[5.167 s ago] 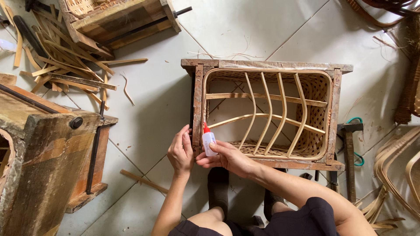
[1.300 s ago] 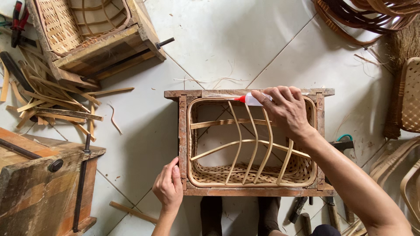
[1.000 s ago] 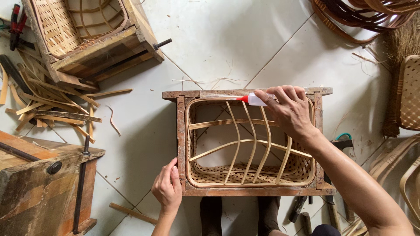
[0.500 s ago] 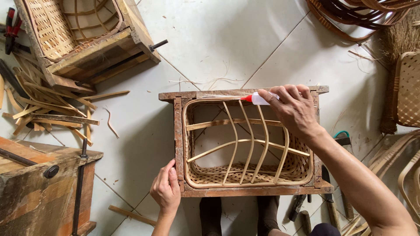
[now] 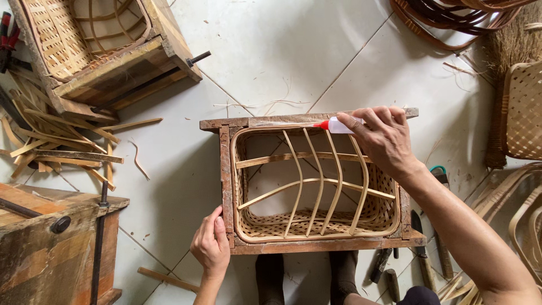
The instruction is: The person inserts thin wooden strips into a rectangular basket frame, bends and secures them with a hammer, and applies glue to the joints. They repeat this process for multiple strips, adjusting the basket's position as needed.
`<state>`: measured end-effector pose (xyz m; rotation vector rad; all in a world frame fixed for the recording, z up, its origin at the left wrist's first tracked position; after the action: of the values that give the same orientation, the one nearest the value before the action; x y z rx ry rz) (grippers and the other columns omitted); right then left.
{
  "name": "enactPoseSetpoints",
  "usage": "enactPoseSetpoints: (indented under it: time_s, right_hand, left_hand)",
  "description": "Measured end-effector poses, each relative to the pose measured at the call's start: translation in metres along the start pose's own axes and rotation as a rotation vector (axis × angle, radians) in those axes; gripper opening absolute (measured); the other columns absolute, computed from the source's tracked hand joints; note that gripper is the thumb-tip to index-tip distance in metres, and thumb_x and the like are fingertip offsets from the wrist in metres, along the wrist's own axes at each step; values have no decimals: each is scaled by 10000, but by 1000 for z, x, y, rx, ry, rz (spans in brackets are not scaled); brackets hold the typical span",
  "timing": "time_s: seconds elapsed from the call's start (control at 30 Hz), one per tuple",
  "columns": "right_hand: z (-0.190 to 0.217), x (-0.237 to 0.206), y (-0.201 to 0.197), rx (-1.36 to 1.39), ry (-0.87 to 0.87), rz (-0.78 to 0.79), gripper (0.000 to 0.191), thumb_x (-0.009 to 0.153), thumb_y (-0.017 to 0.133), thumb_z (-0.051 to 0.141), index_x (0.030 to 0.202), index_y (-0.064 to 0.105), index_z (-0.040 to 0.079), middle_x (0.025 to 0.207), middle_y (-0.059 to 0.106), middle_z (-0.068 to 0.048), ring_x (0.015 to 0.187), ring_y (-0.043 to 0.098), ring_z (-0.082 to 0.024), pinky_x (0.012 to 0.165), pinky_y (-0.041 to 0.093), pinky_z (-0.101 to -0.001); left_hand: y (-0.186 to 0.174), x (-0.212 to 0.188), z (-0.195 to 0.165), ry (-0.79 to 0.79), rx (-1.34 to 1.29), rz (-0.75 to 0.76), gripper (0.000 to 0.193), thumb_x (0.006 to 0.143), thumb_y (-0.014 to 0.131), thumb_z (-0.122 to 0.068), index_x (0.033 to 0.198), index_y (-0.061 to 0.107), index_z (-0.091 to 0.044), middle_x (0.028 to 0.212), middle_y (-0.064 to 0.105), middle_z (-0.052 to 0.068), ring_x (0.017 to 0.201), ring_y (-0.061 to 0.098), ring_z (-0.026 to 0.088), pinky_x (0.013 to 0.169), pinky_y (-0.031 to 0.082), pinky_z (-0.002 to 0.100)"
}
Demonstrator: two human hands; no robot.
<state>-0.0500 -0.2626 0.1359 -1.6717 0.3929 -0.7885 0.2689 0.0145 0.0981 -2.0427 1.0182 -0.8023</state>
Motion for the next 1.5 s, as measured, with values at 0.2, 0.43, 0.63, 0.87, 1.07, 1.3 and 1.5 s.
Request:
enactPoseSetpoints:
  time_s: [0.2, 0.43, 0.63, 0.87, 1.07, 1.3, 1.5]
  right_hand:
    - [1, 2, -6, -90, -46, -2, 503, 933, 718, 380, 1427, 646, 317, 1170, 628, 67, 1059, 530, -135, 1002, 346, -344]
    - [-12, -6, -14, -122, -27, 38, 498, 933, 731, 298, 1424, 649, 322, 1194, 639, 96, 1073, 543, -105, 1012, 333, -332]
    - [-24, -16, -17, 8, 19, -9, 492, 939, 764, 323, 1420, 663, 326, 1215, 653, 94, 1073, 530, -129, 1019, 323, -328]
    - [-27, -22, -11, -3, 32, 21, 513, 924, 771, 354, 1424, 660, 317, 1188, 649, 80, 1077, 533, -133, 1037, 326, -338]
    - [-28, -22, -11, -4, 40, 42, 503, 945, 745, 299, 1438, 645, 316, 1215, 652, 80, 1093, 542, -122, 1042, 326, -331]
    - [-31, -23, -14, -68, 14, 51, 523, 928, 739, 310, 1439, 630, 316, 1218, 652, 60, 1096, 556, -123, 1053, 325, -345]
    - [-44, -30, -18, -125, 45, 91, 525, 907, 771, 290, 1416, 660, 357, 1225, 655, 102, 1085, 567, -98, 1008, 320, -328]
  left_hand:
    - [1, -1, 0, -8, 14, 8, 279, 1055, 513, -233, 1157, 741, -109, 990, 756, 76, 827, 730, 267, 711, 549, 385]
    - [0, -3, -1, -7, 17, 10, 274, 1060, 511, -223, 1162, 740, -113, 1011, 757, 72, 846, 733, 268, 721, 551, 387]
    - [2, -5, 3, -34, 24, 17, 263, 1046, 528, -209, 1156, 748, -119, 976, 761, 66, 804, 731, 262, 698, 549, 383]
    - [1, -5, 1, -11, 30, 4, 257, 1052, 529, -203, 1160, 744, -113, 984, 762, 71, 822, 736, 264, 703, 552, 383]
    - [3, -8, 1, -2, 26, 9, 261, 1051, 527, -201, 1172, 738, -105, 991, 760, 81, 839, 736, 275, 715, 554, 389]
    - [7, -11, 8, -39, 41, 24, 265, 1053, 529, -211, 1179, 741, -117, 977, 761, 72, 825, 739, 263, 708, 557, 387]
    - [7, -14, 9, -12, 57, 18, 283, 1065, 506, -227, 1190, 737, -121, 995, 759, 72, 857, 738, 266, 728, 558, 384]
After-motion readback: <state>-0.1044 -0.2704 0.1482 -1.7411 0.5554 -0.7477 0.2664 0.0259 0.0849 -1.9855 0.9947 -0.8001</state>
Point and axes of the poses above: each hand's wrist, its own x-axis towards the middle knuckle, its own y-axis out of the palm, z = x × y, the point moved 7 cm from there along x, towards the middle knuckle
